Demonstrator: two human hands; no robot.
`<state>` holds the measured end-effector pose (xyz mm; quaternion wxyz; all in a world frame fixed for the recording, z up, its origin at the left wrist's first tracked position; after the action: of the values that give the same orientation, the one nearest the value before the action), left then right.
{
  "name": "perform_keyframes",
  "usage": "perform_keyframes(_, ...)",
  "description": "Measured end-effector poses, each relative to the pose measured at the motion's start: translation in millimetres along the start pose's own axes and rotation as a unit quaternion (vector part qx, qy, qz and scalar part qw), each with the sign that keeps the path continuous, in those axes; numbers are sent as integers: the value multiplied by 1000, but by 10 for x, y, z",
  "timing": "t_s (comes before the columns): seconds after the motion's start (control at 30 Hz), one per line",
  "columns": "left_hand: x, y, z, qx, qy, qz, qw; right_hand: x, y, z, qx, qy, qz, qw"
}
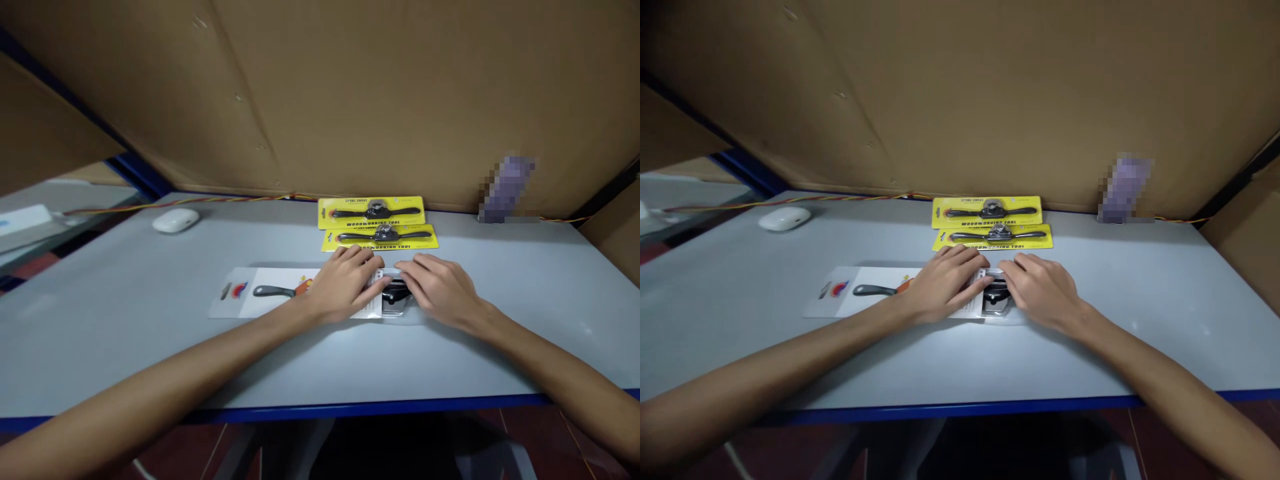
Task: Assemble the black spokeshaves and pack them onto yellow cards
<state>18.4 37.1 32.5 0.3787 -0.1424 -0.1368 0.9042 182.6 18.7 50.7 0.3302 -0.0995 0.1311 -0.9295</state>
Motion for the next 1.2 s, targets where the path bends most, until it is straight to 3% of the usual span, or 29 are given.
perform_keyframes(0.17, -168, -203, -88, -24, -25, -24, 999, -64, -6, 61, -38, -135, -71, 988)
perform_keyframes(0.4, -474, -504, -177, -7, -72, -48, 996, -160, 70, 125, -86, -201, -105, 970)
perform_keyframes(0.6, -347, -513, -78, 7, -49, -31, 998, -439, 82, 224, -9, -156, -32, 987)
perform_keyframes(0.67, -216, -432, -17, 20, -34, -13, 999, -695, 107, 227, 61, -120, -75, 988)
perform_keyframes(0.77, 41, -245, 100, 42, -6, 28, 999, -1030, 200, 156, 210, -184, -166, 946)
perform_keyframes(0.83, 231, -99, 182, 57, 7, 48, 997, -1091, 242, 133, 262, -270, -191, 907)
perform_keyframes(1.03, 686, 234, 263, 144, 117, 86, 979, -788, 259, -39, 321, -440, -226, 808)
perform_keyframes(1.2, 742, 228, 207, 161, 176, 85, 967, -500, 231, -233, 331, -549, -190, 743)
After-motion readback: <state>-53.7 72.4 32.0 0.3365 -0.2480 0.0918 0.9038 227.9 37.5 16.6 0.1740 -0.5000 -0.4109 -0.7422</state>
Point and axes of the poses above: each hand's wrist, its own y-axis away from the middle knuckle, its own z-axis out of the back of the hand, x = y × z, the point moved 6 cm from there along -y, towards the middle knuckle, and after that the axes turned 3 degrees about y, right-handed, at the moved point
